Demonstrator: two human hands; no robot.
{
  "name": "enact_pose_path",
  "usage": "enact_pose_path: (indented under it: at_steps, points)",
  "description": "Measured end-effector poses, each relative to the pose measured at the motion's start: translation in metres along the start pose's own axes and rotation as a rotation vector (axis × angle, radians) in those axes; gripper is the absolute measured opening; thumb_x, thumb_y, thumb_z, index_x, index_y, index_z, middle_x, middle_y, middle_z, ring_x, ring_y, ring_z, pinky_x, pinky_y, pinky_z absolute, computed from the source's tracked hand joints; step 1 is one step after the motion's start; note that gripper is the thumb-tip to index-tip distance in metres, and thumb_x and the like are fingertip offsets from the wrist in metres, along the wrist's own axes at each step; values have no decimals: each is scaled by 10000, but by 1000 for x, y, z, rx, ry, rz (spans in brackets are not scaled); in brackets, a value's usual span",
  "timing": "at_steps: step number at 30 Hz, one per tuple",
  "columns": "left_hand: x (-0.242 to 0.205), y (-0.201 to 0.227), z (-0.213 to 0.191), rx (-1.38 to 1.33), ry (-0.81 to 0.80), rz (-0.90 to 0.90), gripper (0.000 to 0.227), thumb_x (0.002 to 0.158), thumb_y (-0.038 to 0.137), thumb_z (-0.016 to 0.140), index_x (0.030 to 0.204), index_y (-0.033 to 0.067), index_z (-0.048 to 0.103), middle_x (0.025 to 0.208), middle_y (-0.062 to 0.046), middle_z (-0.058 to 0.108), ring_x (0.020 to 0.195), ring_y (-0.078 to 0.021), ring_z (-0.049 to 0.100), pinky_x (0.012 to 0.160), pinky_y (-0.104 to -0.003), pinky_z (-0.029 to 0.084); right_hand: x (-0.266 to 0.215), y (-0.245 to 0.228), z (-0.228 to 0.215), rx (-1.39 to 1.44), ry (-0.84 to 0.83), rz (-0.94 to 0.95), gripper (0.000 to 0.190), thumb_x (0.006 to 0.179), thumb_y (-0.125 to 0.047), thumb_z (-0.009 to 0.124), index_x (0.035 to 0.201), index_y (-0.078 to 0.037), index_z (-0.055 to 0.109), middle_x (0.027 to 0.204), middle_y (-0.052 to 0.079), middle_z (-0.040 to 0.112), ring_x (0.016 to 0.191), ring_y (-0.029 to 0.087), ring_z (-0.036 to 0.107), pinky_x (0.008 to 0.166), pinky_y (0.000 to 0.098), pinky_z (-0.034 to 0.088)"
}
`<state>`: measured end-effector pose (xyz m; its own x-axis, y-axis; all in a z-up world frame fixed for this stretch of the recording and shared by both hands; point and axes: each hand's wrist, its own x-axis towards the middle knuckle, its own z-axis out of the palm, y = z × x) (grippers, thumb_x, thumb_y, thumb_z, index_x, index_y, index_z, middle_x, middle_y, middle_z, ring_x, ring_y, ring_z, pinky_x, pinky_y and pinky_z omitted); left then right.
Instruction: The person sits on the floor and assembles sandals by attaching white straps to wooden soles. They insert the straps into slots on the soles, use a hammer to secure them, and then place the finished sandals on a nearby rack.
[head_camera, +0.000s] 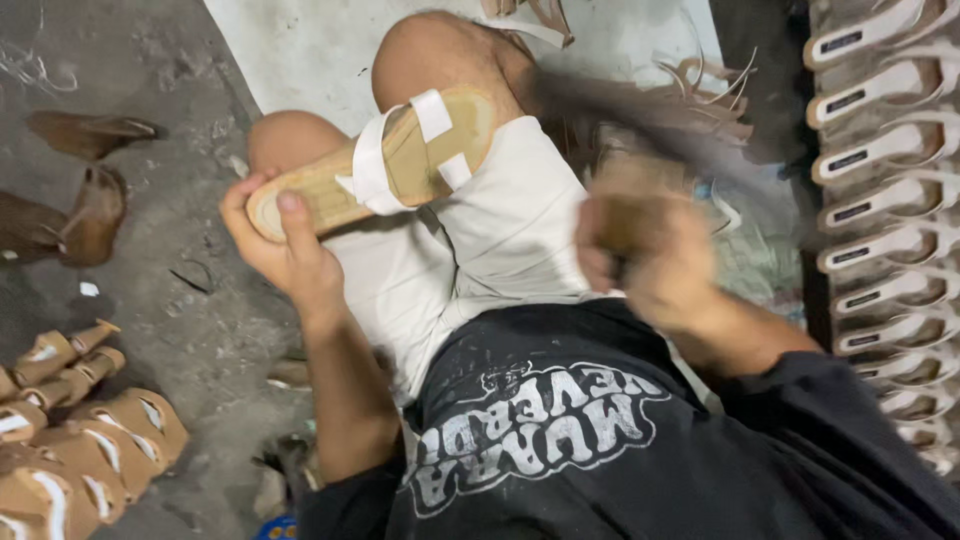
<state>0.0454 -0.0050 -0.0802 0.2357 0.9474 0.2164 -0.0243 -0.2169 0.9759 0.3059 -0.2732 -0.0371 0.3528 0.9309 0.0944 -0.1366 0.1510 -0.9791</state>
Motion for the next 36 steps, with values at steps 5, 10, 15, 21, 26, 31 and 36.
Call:
enact_pose_path:
  at_steps: [5,10,15,21,26,31,36]
  points:
    - [-7,-10,-3,7,11,12,378,1060,258,689,1296,26,505,1257,-124,580,1167,-210,575,1111,-373,467,56,-37,11,266,-421,-160,388,1055,-457,535,1017,-73,566,846,16,611,766,165,608,675,307,548]
    - [1,-9,-2,26,2,41,350,1071,233,669,1292,17,504,1266,-136,583,1195,-217,574,1130,-386,461,52,17,59,-73,-81,481,563,1075,-537,350,858,-59,553,664,3,537,541,127,473,490,277,414]
    - [-2,-4,-6,13,0,54,341,1071,230,672,1276,22,496,1263,-128,568,1213,-215,569,1148,-393,460,-9,26,-49,-305,-131,490,575,1040,-549,315,854,-62,557,659,3,553,504,108,511,433,278,435]
    - [-5,-5,-1,17,-4,44,348,1077,254,670,1278,24,502,1245,-131,588,1174,-210,571,1121,-386,468,10,25,-27,-119,-145,386,591,1058,-558,329,850,-57,563,638,15,530,481,124,490,422,280,413]
    - [2,0,-3,44,-19,48,350,1066,239,669,1281,16,507,1266,-134,587,1189,-212,571,1127,-380,460,45,27,44,94,-59,528,605,1073,-566,340,847,-53,568,620,25,510,461,137,472,413,282,395]
    - [0,-3,-3,0,-5,15,335,1072,230,674,1273,18,508,1258,-131,585,1187,-215,568,1126,-382,461,48,-70,-18,-5,-57,622,494,1077,-409,376,880,-30,623,602,30,521,454,119,475,383,261,364]
    - [-1,-2,-2,-13,-25,41,343,1062,239,673,1277,25,513,1241,-123,590,1164,-213,573,1108,-382,468,16,-83,-78,-316,-127,553,503,1091,-422,379,873,-29,604,615,39,527,457,128,474,395,272,366]
